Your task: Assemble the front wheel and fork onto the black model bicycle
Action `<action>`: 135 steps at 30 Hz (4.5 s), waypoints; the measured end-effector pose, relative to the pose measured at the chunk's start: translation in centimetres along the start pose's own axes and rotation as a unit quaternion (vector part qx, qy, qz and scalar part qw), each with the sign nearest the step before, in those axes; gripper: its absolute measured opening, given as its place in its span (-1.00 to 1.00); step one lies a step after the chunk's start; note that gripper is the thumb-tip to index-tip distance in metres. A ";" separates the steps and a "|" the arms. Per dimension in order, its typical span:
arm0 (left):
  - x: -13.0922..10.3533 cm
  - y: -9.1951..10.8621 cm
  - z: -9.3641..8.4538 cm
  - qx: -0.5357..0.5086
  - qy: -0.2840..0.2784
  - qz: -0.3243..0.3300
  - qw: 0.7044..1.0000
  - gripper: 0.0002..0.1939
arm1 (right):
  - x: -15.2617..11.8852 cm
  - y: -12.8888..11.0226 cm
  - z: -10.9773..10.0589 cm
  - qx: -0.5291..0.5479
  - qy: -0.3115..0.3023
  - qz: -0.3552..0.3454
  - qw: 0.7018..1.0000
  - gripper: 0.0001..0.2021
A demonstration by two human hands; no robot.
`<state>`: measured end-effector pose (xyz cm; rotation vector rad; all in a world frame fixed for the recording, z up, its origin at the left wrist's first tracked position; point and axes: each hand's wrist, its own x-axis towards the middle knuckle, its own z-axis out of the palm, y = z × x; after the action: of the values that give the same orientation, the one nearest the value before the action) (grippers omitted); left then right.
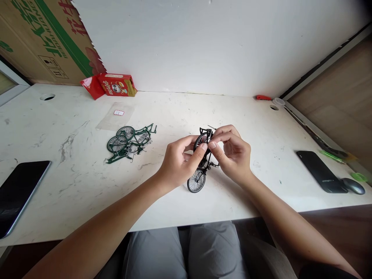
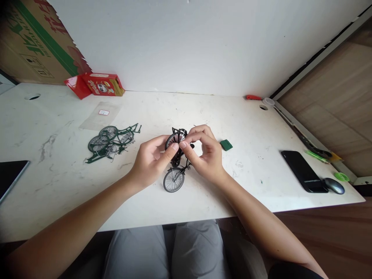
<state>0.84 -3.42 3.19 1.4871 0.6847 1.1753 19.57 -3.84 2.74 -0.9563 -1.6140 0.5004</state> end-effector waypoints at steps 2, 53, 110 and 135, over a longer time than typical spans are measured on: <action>0.0 -0.1 0.0 0.005 0.002 0.003 1.000 -0.72 | 0.0 0.0 0.0 0.002 0.000 -0.003 1.000 -0.95; 0.0 -0.6 -0.1 0.036 -0.016 0.002 0.999 -0.74 | 0.3 0.5 -0.1 0.042 -0.027 0.028 0.998 -0.94; 1.0 -1.9 0.1 -0.194 -0.003 -0.237 0.952 -0.75 | 0.5 1.0 -0.5 -0.059 -0.065 0.074 0.993 -0.84; 1.0 -2.4 0.1 -0.243 -0.003 -0.265 0.933 -0.74 | 0.6 0.9 -0.7 -0.051 -0.085 0.122 0.988 -0.81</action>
<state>1.70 -1.97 1.25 0.8152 0.6743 0.8355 20.47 -2.92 2.59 -1.2241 -1.6966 0.6881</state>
